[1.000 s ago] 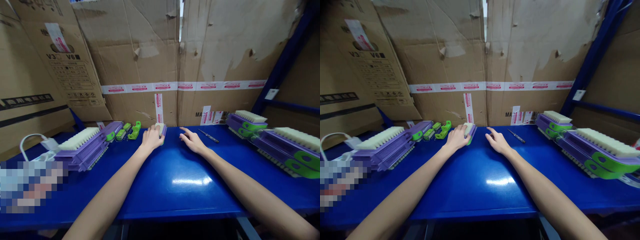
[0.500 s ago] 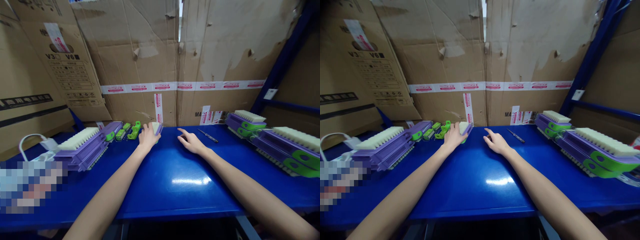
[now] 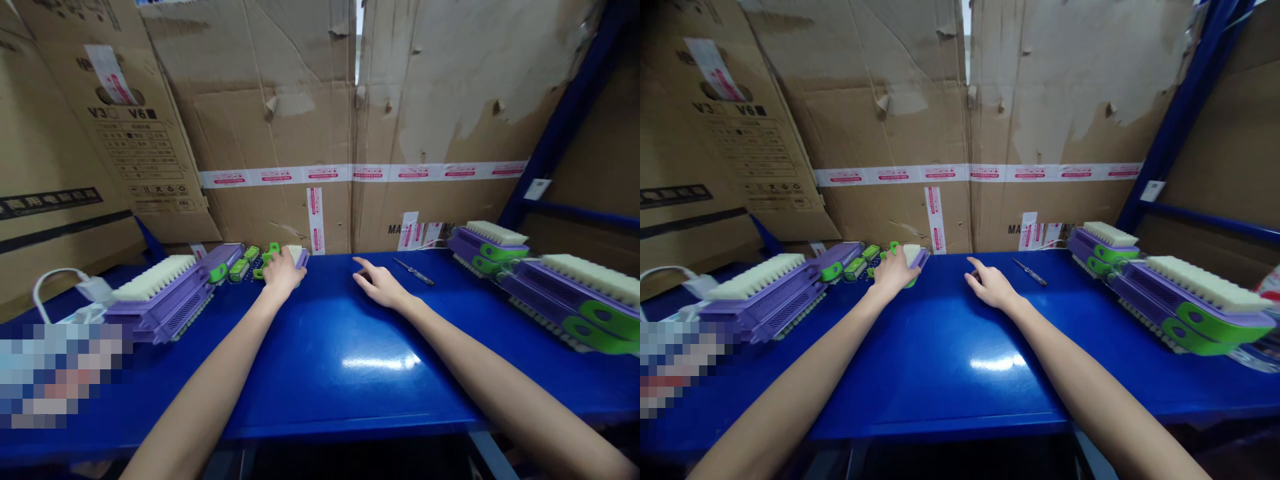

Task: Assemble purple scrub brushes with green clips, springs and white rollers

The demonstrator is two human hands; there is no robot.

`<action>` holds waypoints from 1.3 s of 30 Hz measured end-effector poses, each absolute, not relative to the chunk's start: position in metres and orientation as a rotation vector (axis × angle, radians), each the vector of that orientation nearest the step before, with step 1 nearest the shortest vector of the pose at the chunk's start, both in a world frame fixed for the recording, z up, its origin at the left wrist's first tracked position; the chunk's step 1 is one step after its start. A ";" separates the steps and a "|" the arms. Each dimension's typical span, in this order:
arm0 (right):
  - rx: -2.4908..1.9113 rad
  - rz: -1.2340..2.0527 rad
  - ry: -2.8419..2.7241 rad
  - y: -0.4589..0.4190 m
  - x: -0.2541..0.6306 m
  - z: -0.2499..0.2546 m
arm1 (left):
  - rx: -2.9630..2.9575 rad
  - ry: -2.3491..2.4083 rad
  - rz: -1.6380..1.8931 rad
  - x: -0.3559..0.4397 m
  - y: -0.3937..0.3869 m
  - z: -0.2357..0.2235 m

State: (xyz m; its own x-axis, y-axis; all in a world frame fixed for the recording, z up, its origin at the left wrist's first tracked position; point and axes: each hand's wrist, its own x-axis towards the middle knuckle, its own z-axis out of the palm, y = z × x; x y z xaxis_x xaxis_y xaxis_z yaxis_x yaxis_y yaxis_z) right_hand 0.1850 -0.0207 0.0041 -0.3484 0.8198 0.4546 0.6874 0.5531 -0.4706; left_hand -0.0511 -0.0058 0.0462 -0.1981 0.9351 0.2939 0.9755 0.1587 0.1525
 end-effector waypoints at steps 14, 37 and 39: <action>-1.219 0.252 -2.156 -0.023 0.184 0.006 | -1.917 -2.272 -0.424 -0.057 -0.002 0.045; -1.201 0.255 -2.150 -0.023 0.184 0.006 | -1.999 -2.317 -0.316 -0.064 0.004 0.056; -1.202 0.259 -2.151 -0.023 0.184 0.006 | -1.995 -2.318 -0.331 -0.064 0.008 0.055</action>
State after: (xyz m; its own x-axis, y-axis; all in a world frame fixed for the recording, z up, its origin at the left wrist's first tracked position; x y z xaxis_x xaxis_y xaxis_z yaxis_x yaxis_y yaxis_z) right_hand 0.1841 -0.0228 0.0059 -0.3668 0.8173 0.4443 0.6885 0.5597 -0.4612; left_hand -0.0640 0.0083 0.0555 -0.1578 0.9693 0.1887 0.9833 0.1368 0.1199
